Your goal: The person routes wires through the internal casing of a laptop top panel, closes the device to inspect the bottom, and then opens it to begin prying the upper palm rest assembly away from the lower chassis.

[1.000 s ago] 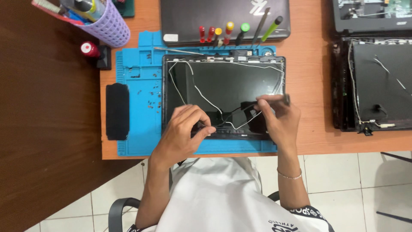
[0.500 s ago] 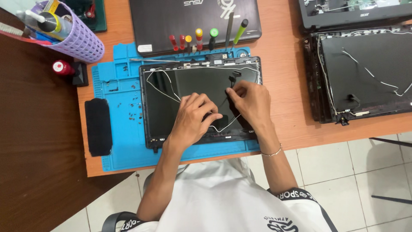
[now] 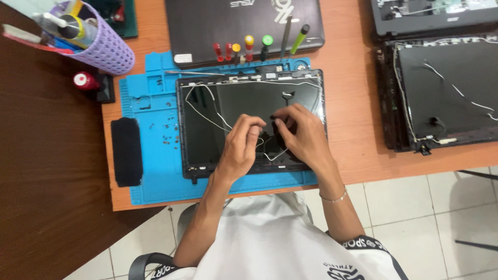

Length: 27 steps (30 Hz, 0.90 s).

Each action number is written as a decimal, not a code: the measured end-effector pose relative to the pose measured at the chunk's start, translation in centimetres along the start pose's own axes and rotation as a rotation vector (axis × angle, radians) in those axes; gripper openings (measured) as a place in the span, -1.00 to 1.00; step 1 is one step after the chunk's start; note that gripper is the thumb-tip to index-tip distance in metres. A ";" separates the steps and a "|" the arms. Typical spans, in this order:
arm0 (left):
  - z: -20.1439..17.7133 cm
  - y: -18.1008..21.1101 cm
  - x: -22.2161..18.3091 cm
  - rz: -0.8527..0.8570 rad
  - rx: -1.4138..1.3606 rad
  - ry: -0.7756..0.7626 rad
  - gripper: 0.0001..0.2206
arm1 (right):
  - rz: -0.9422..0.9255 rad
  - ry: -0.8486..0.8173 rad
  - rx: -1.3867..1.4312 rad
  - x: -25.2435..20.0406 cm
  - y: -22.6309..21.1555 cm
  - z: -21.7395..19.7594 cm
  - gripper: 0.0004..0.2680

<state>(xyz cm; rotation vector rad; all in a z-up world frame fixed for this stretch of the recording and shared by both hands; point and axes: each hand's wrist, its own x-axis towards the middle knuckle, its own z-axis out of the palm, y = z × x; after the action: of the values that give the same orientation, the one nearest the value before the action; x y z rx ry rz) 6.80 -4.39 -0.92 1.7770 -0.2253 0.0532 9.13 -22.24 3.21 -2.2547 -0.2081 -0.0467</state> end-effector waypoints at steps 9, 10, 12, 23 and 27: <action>-3.5 -1.9 -0.6 0.103 -0.451 0.274 -0.66 | -0.103 -0.144 -0.005 -1.8 -4.0 2.0 -0.78; -3.9 -2.0 -0.7 0.108 -0.465 0.283 -0.66 | -0.118 -0.147 -0.002 -1.9 -4.4 2.4 -0.76; -4.4 -2.1 -0.9 0.121 -0.494 0.300 -0.67 | -0.151 -0.150 0.003 -2.0 -5.2 3.3 -0.72; -5.9 -0.4 -1.2 0.057 -0.027 0.292 -0.77 | -0.128 -0.117 0.085 -2.3 -4.8 3.9 -0.95; -7.9 0.1 -0.5 0.221 0.551 0.164 -0.72 | -0.047 -0.068 0.035 -2.3 -4.0 2.6 -0.95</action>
<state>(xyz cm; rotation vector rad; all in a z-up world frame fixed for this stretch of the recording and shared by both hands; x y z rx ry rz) 6.99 3.32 0.83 2.2732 -0.3080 0.4548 6.06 -18.05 4.32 -2.2183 -0.2958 0.0089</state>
